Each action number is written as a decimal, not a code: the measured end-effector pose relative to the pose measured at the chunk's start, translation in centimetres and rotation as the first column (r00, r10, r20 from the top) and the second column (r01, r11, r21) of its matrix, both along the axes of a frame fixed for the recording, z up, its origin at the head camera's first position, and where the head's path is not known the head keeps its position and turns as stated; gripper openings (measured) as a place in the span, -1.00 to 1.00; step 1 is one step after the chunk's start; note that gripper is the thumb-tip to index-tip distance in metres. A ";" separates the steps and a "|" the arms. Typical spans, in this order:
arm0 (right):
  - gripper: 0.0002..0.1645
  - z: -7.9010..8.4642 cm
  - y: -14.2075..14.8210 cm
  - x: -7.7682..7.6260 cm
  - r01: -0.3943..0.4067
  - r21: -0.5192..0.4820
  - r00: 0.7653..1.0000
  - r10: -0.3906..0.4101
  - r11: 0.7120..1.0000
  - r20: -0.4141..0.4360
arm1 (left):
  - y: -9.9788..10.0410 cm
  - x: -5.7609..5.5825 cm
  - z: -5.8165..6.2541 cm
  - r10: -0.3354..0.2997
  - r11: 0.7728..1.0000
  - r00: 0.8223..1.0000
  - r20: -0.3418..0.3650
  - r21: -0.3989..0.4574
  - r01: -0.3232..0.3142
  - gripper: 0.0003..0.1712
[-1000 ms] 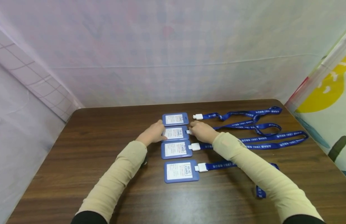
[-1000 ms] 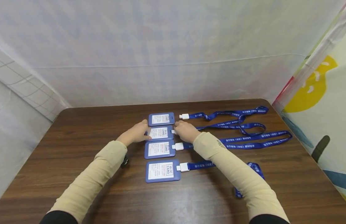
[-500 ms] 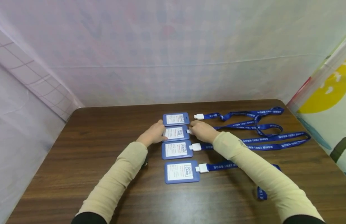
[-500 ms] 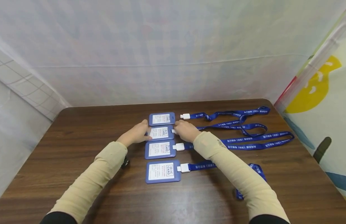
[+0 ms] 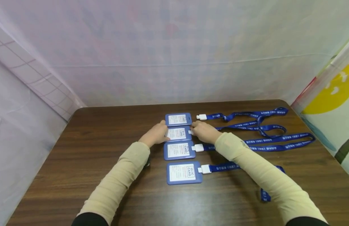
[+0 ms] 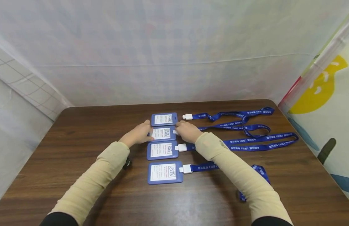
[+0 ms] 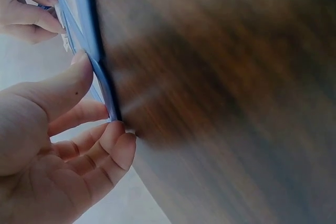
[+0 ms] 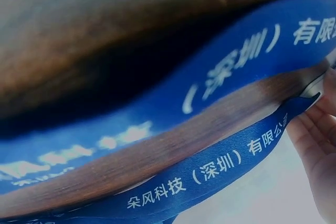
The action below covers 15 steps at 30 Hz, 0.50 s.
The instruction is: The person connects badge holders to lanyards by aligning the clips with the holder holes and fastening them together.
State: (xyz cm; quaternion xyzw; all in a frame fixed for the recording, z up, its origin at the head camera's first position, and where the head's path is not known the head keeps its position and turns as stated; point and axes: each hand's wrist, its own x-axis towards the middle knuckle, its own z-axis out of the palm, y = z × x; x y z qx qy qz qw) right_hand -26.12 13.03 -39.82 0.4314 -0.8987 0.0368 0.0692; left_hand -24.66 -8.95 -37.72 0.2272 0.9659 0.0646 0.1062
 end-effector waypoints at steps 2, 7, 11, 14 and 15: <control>-0.80 0.0 0.0 0.0 -0.003 0.002 1.000 0.003 1.000 -0.008 | 0.0 0.0 0.0 -0.005 1.000 1.000 -0.007 -0.003 0.005 -0.69; -0.81 -0.2 0.1 0.0 -0.008 -0.001 1.000 0.008 1.000 -0.026 | 0.0 0.1 0.0 0.003 1.000 1.000 0.001 0.003 -0.003 -0.69; -0.80 -0.3 0.2 0.0 -0.001 0.003 0.999 0.001 1.000 -0.037 | 0.1 0.1 0.0 0.007 1.000 1.000 0.002 -0.005 -0.007 -0.69; -0.80 -0.4 0.2 0.0 0.004 0.005 0.999 -0.004 1.000 -0.036 | 0.1 0.2 0.0 0.001 1.000 1.000 0.004 -0.021 -0.001 -0.70; -0.80 -0.4 0.2 0.0 0.006 0.002 0.999 -0.006 1.000 -0.033 | 0.1 0.3 0.1 -0.001 1.000 1.000 0.008 -0.024 0.001 -0.70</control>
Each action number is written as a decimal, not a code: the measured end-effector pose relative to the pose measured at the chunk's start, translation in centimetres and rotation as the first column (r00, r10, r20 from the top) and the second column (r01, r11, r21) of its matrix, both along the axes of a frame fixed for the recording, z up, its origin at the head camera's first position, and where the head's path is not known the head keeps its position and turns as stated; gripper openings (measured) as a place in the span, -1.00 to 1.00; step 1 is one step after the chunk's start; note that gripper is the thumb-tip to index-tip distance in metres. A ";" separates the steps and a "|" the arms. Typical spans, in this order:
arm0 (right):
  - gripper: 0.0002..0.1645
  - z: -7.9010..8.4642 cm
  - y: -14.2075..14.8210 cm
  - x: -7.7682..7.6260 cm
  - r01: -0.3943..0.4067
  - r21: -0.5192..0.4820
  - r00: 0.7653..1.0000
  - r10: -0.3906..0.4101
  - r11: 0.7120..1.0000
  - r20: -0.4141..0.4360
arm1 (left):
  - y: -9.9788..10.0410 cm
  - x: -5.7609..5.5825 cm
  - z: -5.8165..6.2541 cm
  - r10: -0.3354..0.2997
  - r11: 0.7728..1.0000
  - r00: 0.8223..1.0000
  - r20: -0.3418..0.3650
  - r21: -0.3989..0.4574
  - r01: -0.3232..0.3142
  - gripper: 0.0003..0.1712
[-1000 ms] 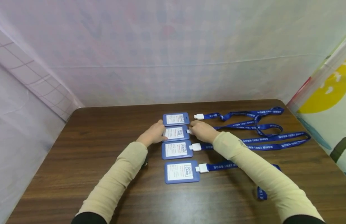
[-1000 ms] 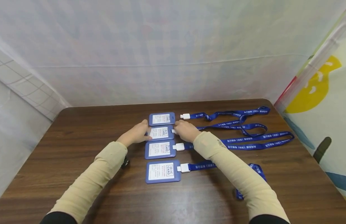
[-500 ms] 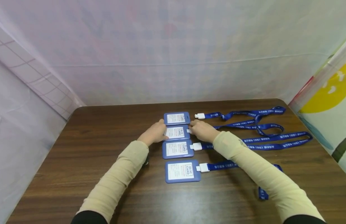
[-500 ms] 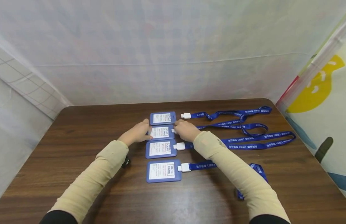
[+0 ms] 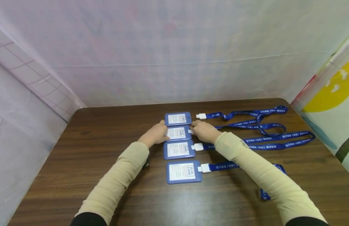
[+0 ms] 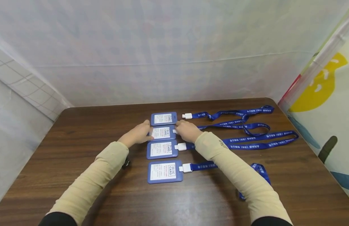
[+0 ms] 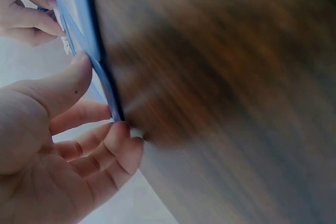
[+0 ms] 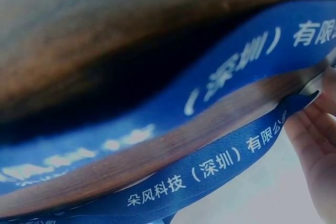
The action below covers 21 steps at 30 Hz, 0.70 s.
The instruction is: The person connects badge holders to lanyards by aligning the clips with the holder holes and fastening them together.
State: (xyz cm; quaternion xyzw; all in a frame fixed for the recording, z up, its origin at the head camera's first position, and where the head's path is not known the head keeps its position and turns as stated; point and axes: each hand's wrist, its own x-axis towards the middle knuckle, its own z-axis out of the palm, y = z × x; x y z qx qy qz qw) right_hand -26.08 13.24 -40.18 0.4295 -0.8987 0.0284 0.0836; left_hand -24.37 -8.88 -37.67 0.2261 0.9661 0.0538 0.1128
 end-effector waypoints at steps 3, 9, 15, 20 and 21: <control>-0.81 0.1 0.1 0.1 -0.001 -0.004 1.000 0.001 1.000 0.007 | -0.1 0.0 0.2 0.006 1.000 1.000 0.010 -0.006 -0.006 -0.70; -0.80 0.2 0.3 0.3 0.011 -0.010 1.000 -0.011 1.000 0.021 | -0.4 0.0 0.3 0.025 1.000 1.000 0.007 -0.011 -0.025 -0.72; -0.63 0.4 0.8 0.7 0.017 -0.038 0.999 -0.015 0.999 0.042 | -0.6 0.2 0.2 0.030 1.000 0.999 -0.012 0.007 -0.030 -0.57; -0.72 0.6 1.4 1.1 0.022 -0.088 0.998 -0.017 0.996 0.061 | -0.8 0.6 0.4 0.031 0.998 0.998 -0.055 0.051 -0.028 -0.53; -0.76 0.7 1.5 1.2 0.026 -0.096 0.998 -0.020 0.995 0.065 | -0.9 0.7 0.4 0.032 0.998 0.998 -0.061 0.062 -0.028 -0.54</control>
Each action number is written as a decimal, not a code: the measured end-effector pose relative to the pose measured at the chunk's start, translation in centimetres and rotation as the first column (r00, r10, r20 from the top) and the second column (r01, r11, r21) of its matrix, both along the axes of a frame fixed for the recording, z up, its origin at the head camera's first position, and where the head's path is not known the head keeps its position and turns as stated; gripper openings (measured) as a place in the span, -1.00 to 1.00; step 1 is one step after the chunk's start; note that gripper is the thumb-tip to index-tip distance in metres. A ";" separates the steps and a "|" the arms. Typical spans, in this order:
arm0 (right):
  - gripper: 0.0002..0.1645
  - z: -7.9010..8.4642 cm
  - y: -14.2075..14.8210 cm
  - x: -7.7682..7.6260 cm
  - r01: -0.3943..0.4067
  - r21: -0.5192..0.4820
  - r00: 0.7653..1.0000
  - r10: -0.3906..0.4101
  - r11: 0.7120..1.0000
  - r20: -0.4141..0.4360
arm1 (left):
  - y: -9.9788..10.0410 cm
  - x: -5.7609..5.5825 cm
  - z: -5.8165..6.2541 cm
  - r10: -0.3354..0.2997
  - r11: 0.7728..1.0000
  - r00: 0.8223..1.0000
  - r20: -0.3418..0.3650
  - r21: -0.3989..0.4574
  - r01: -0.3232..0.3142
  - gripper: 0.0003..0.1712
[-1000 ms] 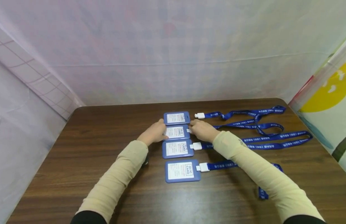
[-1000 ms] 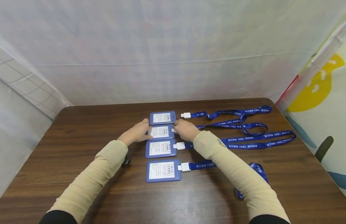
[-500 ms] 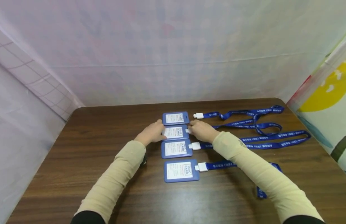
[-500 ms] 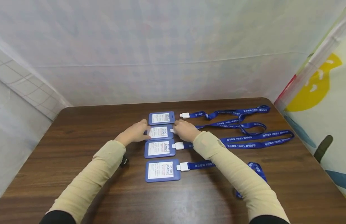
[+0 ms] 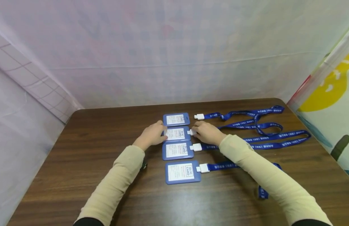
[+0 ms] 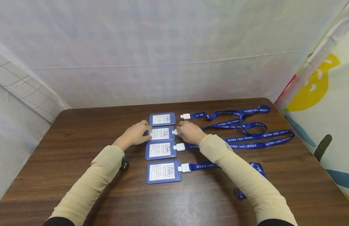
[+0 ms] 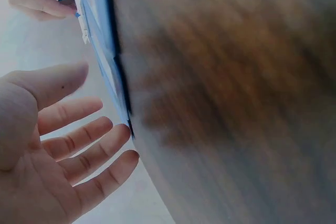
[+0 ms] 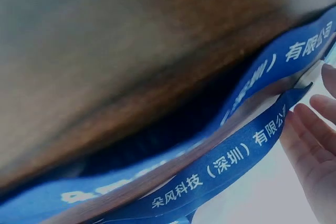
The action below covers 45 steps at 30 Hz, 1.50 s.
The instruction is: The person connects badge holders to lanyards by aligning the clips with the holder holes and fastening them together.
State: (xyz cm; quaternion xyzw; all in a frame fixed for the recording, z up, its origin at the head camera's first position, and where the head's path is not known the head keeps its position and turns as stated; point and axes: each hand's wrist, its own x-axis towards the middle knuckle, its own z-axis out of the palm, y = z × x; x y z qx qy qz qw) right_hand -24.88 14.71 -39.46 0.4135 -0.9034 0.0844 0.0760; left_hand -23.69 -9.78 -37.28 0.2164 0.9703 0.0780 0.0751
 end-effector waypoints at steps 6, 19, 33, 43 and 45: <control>-0.86 0.4 0.5 0.3 0.046 -0.005 0.999 -0.046 0.999 -0.005 | -0.4 0.3 0.3 0.007 0.999 0.999 -0.048 0.052 -0.004 -0.66; -0.90 2.7 1.7 -0.9 0.157 -0.012 0.986 -0.156 0.987 0.058 | -0.9 0.9 0.7 0.001 0.992 0.989 -0.146 0.124 0.017 -0.89; -0.87 3.9 1.9 -3.3 0.236 0.000 0.962 -0.233 0.972 0.143 | -1.1 1.0 1.4 0.019 0.978 0.983 -0.181 0.209 0.020 -0.88; -0.74 3.9 1.3 -5.0 0.262 0.018 0.950 -0.261 0.965 0.174 | -1.1 1.1 1.8 0.020 0.973 0.982 -0.190 0.229 0.025 -0.87; -0.72 3.7 1.1 -5.4 0.262 0.035 0.948 -0.264 0.964 0.178 | -1.2 1.2 1.9 0.023 0.973 0.982 -0.188 0.230 0.022 -0.86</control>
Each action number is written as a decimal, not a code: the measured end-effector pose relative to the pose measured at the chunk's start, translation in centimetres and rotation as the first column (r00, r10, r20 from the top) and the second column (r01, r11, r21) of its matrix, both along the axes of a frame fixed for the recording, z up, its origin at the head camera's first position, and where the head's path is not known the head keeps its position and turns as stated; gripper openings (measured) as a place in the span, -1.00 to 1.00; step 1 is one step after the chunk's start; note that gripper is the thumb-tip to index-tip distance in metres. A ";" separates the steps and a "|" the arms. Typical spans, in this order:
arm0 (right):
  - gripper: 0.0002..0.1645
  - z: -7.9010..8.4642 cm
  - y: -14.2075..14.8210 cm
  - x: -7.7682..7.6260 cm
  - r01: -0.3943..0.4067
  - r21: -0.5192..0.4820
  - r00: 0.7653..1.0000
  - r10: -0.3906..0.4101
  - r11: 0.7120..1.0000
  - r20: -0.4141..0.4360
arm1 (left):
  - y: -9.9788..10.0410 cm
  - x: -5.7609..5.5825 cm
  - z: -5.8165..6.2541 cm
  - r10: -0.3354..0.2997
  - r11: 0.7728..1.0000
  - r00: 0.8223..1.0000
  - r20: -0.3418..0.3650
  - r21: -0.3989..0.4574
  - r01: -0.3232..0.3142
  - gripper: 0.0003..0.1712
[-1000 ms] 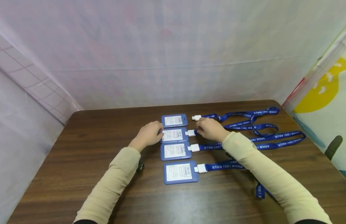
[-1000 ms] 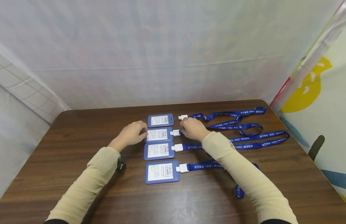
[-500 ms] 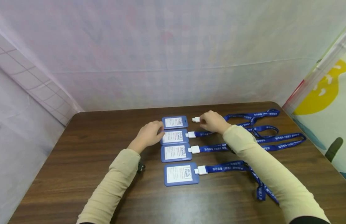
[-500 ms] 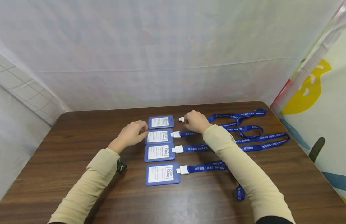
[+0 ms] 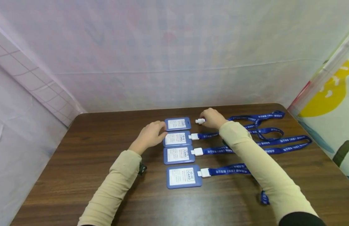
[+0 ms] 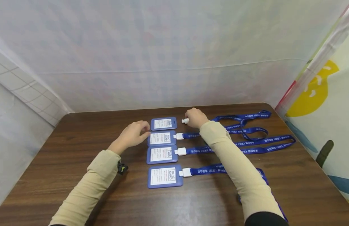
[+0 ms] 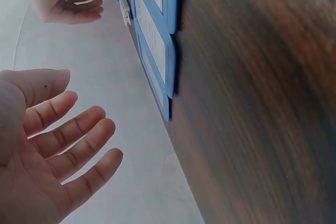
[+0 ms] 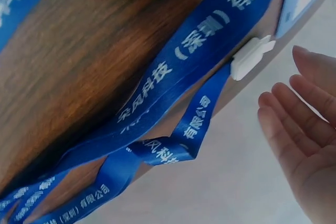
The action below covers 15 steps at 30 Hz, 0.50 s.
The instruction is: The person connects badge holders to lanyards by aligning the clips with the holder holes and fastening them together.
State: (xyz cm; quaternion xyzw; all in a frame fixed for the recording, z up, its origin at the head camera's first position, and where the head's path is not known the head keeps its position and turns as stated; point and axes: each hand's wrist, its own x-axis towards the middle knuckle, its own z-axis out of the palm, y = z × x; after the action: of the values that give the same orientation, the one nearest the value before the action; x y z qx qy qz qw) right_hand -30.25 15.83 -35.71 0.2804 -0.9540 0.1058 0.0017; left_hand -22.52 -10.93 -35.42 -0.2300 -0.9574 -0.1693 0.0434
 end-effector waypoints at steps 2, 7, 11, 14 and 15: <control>-0.70 -0.2 -0.2 -0.3 0.003 0.015 1.000 -0.003 1.000 0.009 | 0.0 0.0 0.0 0.003 1.000 1.000 0.002 0.000 -0.003 -0.85; -0.64 -0.7 -0.6 -1.1 0.018 0.034 0.999 -0.020 0.999 0.051 | -0.2 0.2 0.1 0.003 1.000 1.000 -0.001 0.008 -0.003 -0.85; -0.63 -1.1 -0.7 -1.7 0.055 0.027 0.995 -0.057 0.998 0.084 | -0.3 0.2 0.2 0.006 1.000 1.000 -0.008 0.011 -0.006 -0.85; -0.67 -1.5 -0.6 -2.1 0.088 0.026 0.991 -0.090 0.996 0.097 | -0.4 0.3 0.2 0.012 1.000 1.000 -0.006 0.010 -0.012 -0.84; -0.68 -1.6 -0.6 -2.3 0.098 0.029 0.990 -0.101 0.995 0.102 | -0.4 0.3 0.2 0.014 1.000 1.000 -0.004 0.009 -0.014 -0.84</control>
State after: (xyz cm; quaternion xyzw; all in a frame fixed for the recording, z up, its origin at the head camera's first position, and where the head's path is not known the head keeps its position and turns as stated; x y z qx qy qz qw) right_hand -32.50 15.25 -37.33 0.2267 -0.9668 0.1084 -0.0459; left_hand -22.26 -11.28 -35.19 -0.2234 -0.9581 -0.1730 0.0474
